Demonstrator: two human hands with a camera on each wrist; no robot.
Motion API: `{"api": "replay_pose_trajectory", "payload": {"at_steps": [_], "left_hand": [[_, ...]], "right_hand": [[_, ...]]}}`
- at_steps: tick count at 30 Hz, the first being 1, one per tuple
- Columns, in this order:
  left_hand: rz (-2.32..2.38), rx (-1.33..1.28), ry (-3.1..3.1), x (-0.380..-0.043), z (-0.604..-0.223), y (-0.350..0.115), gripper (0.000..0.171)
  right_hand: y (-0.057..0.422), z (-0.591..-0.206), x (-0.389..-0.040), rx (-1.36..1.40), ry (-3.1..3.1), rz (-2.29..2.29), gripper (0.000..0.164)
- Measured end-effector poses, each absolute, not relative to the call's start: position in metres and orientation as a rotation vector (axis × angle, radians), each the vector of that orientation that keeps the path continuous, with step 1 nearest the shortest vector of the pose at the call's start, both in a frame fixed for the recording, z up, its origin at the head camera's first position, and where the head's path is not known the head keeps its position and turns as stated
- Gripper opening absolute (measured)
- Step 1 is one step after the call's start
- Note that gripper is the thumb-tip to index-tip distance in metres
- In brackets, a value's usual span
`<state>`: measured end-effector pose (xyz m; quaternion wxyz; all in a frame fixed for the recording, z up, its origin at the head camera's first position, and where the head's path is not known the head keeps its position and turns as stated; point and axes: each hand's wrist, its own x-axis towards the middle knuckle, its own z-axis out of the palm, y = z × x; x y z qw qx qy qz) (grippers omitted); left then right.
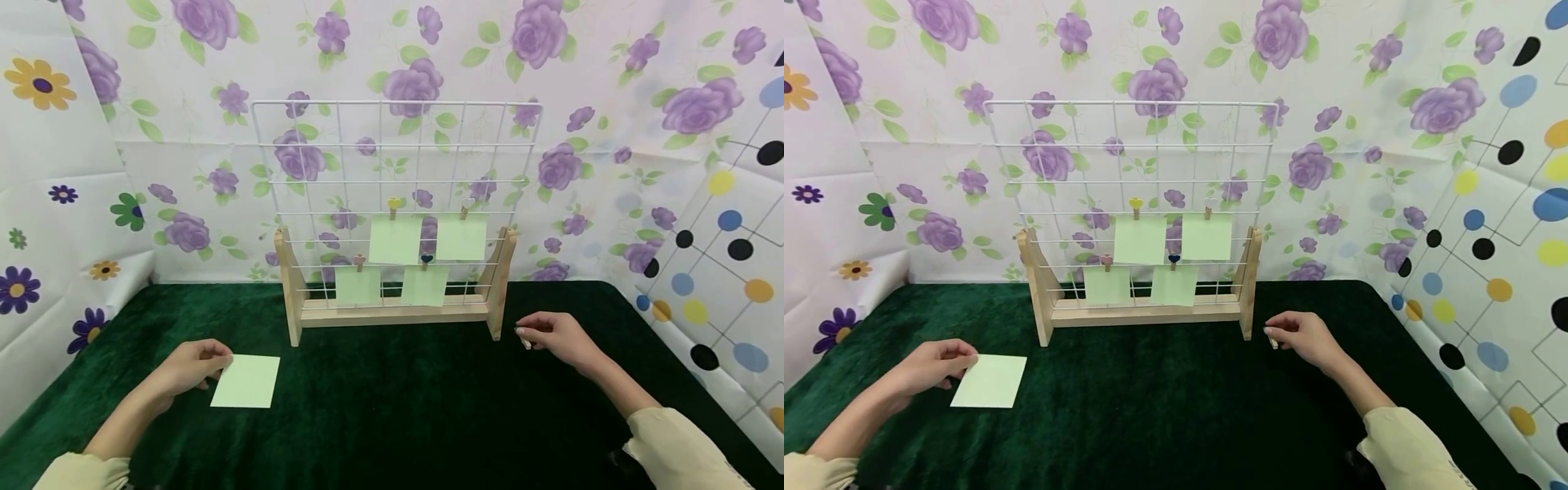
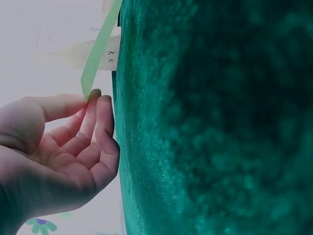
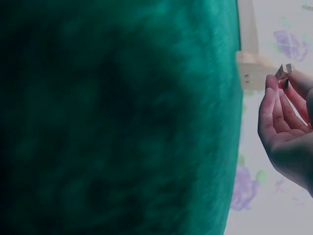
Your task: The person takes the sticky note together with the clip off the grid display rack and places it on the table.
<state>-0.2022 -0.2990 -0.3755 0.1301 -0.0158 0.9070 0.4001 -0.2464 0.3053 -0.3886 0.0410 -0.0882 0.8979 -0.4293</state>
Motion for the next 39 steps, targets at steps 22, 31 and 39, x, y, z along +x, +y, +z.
{"api": "replay_pose_trajectory", "payload": {"at_steps": [22, 31, 39], "left_hand": [[1.415, -0.116, 2.503, -0.215, -0.376, -0.312, 0.036], [1.294, -0.132, 2.58, -0.221, -0.38, -0.314, 0.039], [1.262, -0.167, 2.599, -0.22, -0.383, -0.315, 0.038]], "right_hand": [[0.324, -0.404, -0.255, -0.201, 2.739, -1.242, 0.036], [0.321, -0.405, -0.253, -0.2, 2.739, -1.245, 0.034], [0.321, -0.405, -0.253, -0.187, 2.732, -1.245, 0.034]]}}
